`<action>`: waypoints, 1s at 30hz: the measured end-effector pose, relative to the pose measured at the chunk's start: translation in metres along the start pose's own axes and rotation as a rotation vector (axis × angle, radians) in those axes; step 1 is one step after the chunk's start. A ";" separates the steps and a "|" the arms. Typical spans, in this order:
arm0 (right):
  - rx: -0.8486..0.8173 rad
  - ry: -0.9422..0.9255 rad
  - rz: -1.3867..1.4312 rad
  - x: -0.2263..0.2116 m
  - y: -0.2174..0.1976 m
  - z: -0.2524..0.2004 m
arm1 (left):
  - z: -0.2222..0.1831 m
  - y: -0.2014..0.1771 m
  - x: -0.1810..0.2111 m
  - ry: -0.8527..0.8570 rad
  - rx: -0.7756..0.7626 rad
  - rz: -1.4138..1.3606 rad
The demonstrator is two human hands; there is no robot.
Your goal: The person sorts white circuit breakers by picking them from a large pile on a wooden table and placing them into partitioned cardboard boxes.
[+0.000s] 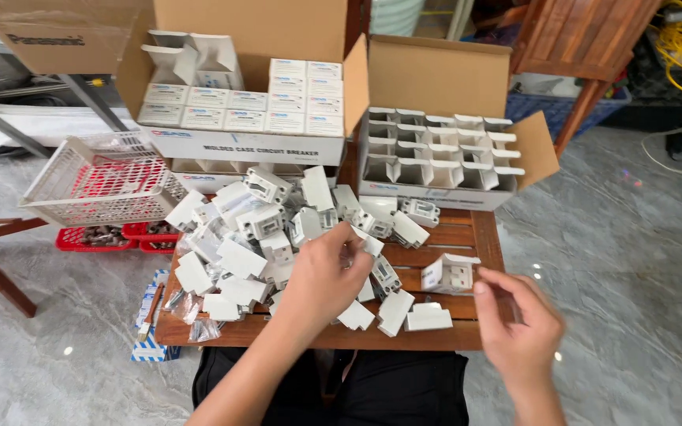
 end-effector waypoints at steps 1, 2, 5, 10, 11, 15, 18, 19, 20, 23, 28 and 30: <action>0.002 0.008 -0.011 -0.005 0.003 -0.003 | -0.006 -0.004 0.010 0.003 -0.013 0.003; -0.024 0.188 0.130 -0.007 0.007 -0.008 | -0.012 -0.007 0.018 -0.061 -0.137 -0.095; -0.110 0.458 0.438 -0.019 0.020 -0.006 | -0.022 -0.004 0.031 -0.080 -0.344 -0.212; -0.274 0.637 0.687 -0.029 0.033 0.006 | -0.029 0.010 0.032 -0.049 -0.480 -0.224; -0.246 0.640 0.708 -0.030 0.033 0.006 | -0.030 0.010 0.032 -0.067 -0.449 -0.245; -0.060 0.695 0.743 -0.014 0.042 -0.015 | -0.034 0.014 0.030 -0.125 -0.402 -0.281; -0.091 0.660 0.670 -0.003 0.043 -0.027 | -0.034 0.027 0.011 0.007 -0.608 -0.491; -0.095 0.653 0.680 -0.003 0.043 -0.027 | -0.032 0.026 0.010 0.008 -0.595 -0.490; -0.106 0.668 0.719 -0.003 0.042 -0.027 | -0.032 0.026 0.008 0.018 -0.581 -0.463; -0.173 0.681 0.757 -0.009 0.038 -0.021 | -0.031 0.023 0.005 -0.016 -0.544 -0.397; -0.263 0.725 0.742 -0.008 0.037 -0.024 | -0.033 0.031 -0.004 -0.038 -0.579 -0.426; -0.268 0.759 0.777 0.003 0.038 -0.034 | -0.036 0.033 -0.006 -0.038 -0.638 -0.531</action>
Point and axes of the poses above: each hand's wrist, its own z-axis towards the middle knuckle, its own y-axis out of the palm, x = y × z, the point moved 2 cm from there along z, towards the middle knuckle, and after that the axes turned 15 degrees about -y, right-handed, at the moved point
